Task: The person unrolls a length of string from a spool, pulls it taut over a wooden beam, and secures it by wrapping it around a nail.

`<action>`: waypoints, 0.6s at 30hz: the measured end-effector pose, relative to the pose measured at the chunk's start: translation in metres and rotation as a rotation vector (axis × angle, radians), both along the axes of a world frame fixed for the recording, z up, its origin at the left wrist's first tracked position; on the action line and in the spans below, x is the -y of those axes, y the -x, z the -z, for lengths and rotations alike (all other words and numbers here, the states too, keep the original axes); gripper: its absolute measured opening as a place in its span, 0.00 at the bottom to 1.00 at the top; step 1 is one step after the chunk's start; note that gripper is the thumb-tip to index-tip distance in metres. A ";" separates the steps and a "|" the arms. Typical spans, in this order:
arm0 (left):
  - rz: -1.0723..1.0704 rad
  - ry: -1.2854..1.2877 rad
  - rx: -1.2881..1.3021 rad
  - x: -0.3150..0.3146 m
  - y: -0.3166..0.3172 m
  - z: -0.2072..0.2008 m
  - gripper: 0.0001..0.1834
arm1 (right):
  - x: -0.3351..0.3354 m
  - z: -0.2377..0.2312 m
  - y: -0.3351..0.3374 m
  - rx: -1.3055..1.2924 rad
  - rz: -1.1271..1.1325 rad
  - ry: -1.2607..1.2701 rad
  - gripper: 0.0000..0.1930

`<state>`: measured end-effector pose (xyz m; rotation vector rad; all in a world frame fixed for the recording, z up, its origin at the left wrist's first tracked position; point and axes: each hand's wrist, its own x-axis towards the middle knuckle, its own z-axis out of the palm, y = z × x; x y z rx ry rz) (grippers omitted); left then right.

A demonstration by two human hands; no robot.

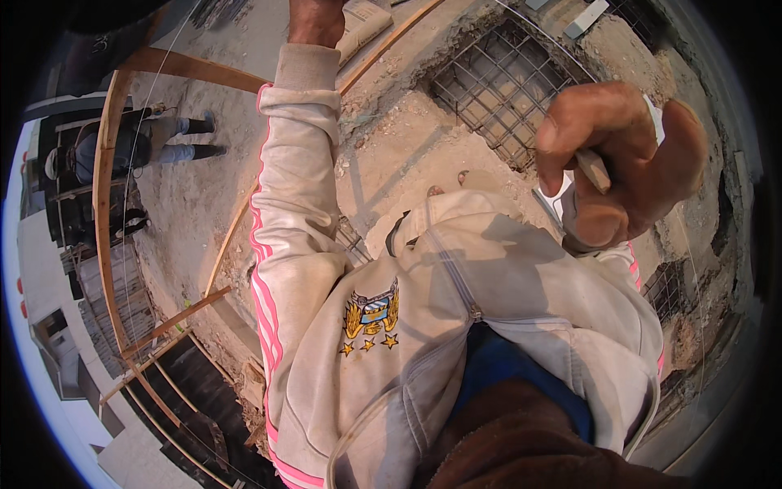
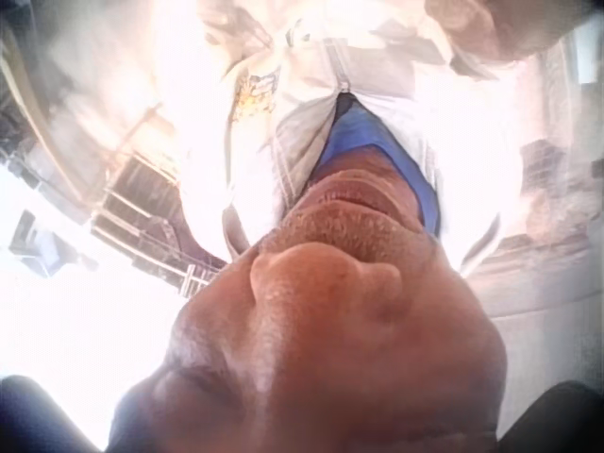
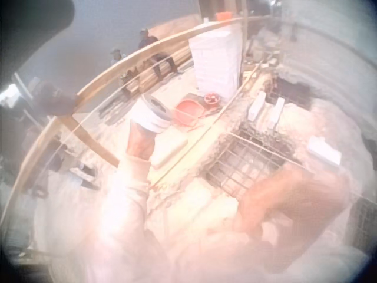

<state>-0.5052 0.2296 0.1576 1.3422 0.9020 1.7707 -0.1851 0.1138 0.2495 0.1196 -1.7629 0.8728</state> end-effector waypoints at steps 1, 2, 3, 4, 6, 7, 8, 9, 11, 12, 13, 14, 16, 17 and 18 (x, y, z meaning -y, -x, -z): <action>0.019 -0.081 -0.103 -0.017 -0.005 -0.001 0.04 | -0.001 -0.004 -0.006 -0.100 0.007 0.034 0.34; 0.054 -0.078 -0.047 -0.029 -0.007 0.000 0.06 | -0.002 -0.008 -0.012 -0.117 0.078 0.039 0.37; 0.085 -0.077 0.008 -0.041 -0.009 0.001 0.08 | -0.008 -0.009 -0.014 -0.108 0.199 0.005 0.32; 0.113 -0.080 0.058 -0.050 -0.010 0.003 0.12 | -0.014 -0.010 -0.016 -0.105 0.319 -0.023 0.28; -0.010 0.206 0.078 -0.067 -0.009 -0.004 0.09 | -0.044 -0.014 -0.018 0.046 0.722 -0.245 0.19; -0.061 0.296 0.061 -0.075 -0.008 -0.008 0.10 | -0.063 -0.017 -0.017 0.137 0.840 -0.387 0.16; -0.062 0.301 0.142 -0.080 -0.010 -0.011 0.09 | -0.082 -0.019 -0.016 0.197 0.890 -0.453 0.14; -0.034 0.341 0.193 -0.089 -0.010 -0.017 0.10 | -0.101 -0.019 -0.014 0.273 0.958 -0.515 0.13; -0.012 0.353 0.094 -0.101 -0.013 -0.022 0.10 | -0.139 -0.016 -0.011 0.443 1.090 -0.581 0.12; -0.007 0.339 0.054 -0.108 -0.014 -0.024 0.10 | -0.158 -0.012 -0.009 0.523 1.029 -0.549 0.11; 0.000 0.317 0.011 -0.113 -0.015 -0.023 0.10 | -0.176 -0.007 -0.007 0.627 0.965 -0.496 0.11; 0.019 0.319 0.016 -0.120 -0.014 -0.023 0.10 | -0.192 -0.002 -0.004 0.729 0.895 -0.434 0.11; 0.068 0.288 0.017 -0.133 -0.012 -0.020 0.10 | -0.218 0.011 0.009 0.873 0.773 -0.267 0.12; 0.122 0.294 0.078 -0.138 -0.010 -0.015 0.09 | -0.229 0.017 0.015 0.943 0.710 -0.183 0.13; 0.180 0.272 0.120 -0.144 -0.007 -0.011 0.09 | -0.238 0.022 0.019 0.897 0.703 -0.175 0.12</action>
